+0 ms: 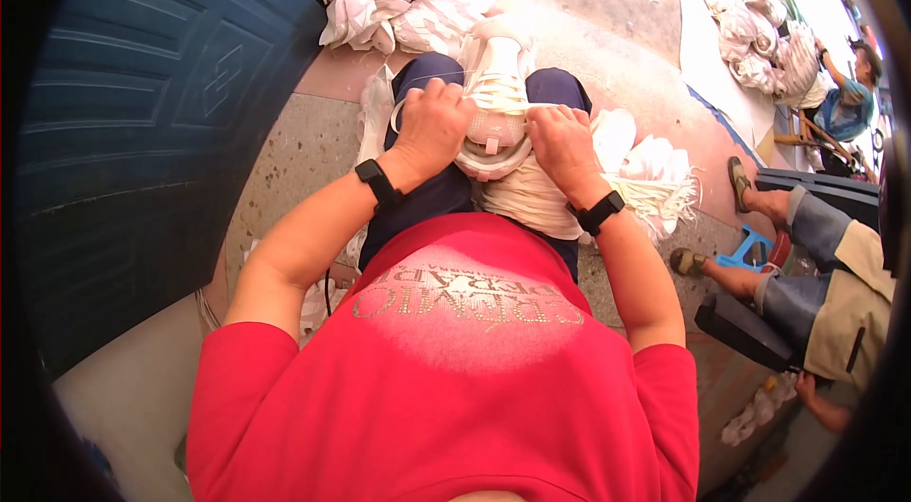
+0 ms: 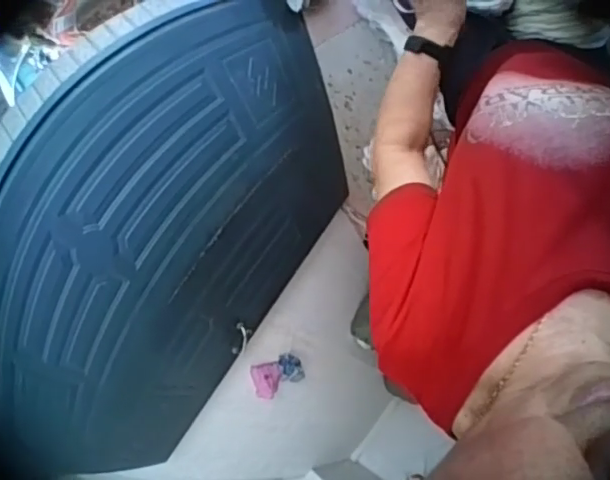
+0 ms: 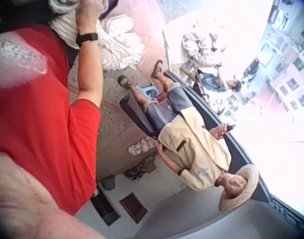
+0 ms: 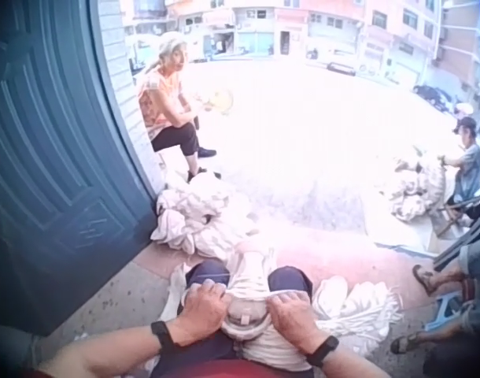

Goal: The recorder is lacing and organizing white shoes while sitting on the floor in a shared workspace.

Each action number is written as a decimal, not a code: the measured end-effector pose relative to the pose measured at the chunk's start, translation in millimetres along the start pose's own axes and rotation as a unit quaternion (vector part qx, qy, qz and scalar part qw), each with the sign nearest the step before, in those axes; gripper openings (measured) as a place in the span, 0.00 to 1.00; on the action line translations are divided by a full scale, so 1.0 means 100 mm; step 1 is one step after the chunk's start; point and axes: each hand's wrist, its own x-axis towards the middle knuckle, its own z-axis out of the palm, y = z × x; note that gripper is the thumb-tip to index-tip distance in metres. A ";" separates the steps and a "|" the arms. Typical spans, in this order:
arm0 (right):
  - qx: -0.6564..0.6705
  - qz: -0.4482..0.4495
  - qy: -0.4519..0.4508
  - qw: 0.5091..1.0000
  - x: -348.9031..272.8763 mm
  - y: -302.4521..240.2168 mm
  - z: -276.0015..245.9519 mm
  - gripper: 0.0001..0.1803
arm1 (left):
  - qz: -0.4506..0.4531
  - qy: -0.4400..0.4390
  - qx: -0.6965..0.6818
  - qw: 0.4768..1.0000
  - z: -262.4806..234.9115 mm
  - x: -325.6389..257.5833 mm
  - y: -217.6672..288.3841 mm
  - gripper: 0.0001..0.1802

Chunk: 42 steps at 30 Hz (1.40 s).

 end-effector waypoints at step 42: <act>-0.084 0.038 -0.142 0.986 -0.22 -0.02 -0.30 0.09 | -0.606 -0.155 -0.348 0.698 1.10 -1.36 -1.88 0.35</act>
